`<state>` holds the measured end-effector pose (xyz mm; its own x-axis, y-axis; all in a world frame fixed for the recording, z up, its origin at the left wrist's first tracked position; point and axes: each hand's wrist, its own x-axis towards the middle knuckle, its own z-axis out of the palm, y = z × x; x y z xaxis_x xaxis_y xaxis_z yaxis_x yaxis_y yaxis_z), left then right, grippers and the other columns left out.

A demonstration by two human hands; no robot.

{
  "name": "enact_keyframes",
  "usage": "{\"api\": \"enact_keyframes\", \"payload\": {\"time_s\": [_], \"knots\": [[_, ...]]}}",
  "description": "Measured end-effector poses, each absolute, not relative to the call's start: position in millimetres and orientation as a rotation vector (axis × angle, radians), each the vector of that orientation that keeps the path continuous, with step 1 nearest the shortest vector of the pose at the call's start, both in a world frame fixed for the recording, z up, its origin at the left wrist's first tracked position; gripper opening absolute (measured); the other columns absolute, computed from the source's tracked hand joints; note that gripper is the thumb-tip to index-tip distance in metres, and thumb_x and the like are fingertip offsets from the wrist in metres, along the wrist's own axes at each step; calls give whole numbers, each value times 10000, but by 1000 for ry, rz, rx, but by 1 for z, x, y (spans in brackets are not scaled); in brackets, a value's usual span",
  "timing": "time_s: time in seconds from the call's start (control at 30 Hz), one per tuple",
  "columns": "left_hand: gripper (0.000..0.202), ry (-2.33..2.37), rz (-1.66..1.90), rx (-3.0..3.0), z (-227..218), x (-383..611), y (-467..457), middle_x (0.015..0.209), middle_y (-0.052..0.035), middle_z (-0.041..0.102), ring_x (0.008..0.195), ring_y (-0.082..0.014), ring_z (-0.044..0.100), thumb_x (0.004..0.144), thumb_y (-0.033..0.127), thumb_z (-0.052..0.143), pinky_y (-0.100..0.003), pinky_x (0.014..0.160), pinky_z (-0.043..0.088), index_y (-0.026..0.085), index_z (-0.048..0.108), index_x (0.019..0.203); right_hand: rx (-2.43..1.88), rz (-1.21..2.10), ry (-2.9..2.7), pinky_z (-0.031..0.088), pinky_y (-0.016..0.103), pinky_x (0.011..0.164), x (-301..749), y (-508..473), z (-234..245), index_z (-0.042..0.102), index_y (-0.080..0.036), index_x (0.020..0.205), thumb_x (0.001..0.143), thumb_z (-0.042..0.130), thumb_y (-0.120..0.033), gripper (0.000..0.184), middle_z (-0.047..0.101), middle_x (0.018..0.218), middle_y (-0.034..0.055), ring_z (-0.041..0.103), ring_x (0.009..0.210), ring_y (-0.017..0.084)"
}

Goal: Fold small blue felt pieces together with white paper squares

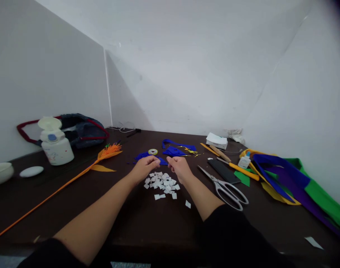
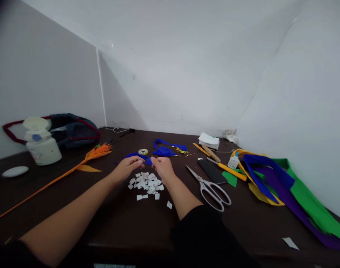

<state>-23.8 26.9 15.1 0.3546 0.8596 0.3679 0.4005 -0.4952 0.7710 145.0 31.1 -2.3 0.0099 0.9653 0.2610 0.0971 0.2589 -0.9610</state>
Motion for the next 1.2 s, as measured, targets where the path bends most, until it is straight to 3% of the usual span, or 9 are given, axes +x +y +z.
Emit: {"api": "enact_keyframes", "payload": {"time_s": [0.23, 0.37, 0.47, 0.63, 1.2], "knots": [[296, 1195, 1040, 2153, 18, -15, 20, 631, -8, 632, 602, -131, 546, 749, 364, 424, -238, 589, 398, 159, 593, 618, -1074, 1008, -1397, 262, 200, 386, 143, 30, -2, 527, -138, 493, 674, 509, -506, 410, 449, 395, -14, 350, 368, 63], [310, 1215, 1069, 2169, 17, -19, 23, 631, -10, 627, 592, -130, 537, 750, 383, 420, -236, 570, 392, 159, 595, 626, -994, 1081, -1382, 327, 202, 436, 144, 27, 1, 600, -124, 663, 699, 492, -482, 376, 539, 531, 15, 412, 424, 67], [331, 1231, 1065, 2158, 15, -21, 25, 621, -12, 620, 578, -130, 533, 748, 409, 418, -238, 555, 391, 156, 593, 626, -903, 1089, -1443, 371, 204, 495, 143, 26, 2, 600, -147, 781, 655, 576, -367, 255, 559, 613, 0, 447, 481, 70], [337, 1217, 1059, 2137, 14, -21, 24, 620, -12, 619, 565, -126, 525, 745, 419, 420, -237, 542, 386, 153, 594, 631, -989, 925, -1521, 379, 214, 507, 140, 29, -4, 573, -149, 653, 631, 583, -286, 139, 545, 555, -15, 466, 491, 86], [208, 1229, 1158, 2424, 17, -14, 22, 665, 2, 619, 633, -111, 534, 739, 288, 460, -217, 624, 376, 163, 614, 677, -1028, 944, -1504, 313, 204, 452, 139, 32, -10, 519, -160, 600, 669, 507, -325, 179, 445, 471, -49, 387, 444, 74]]}}
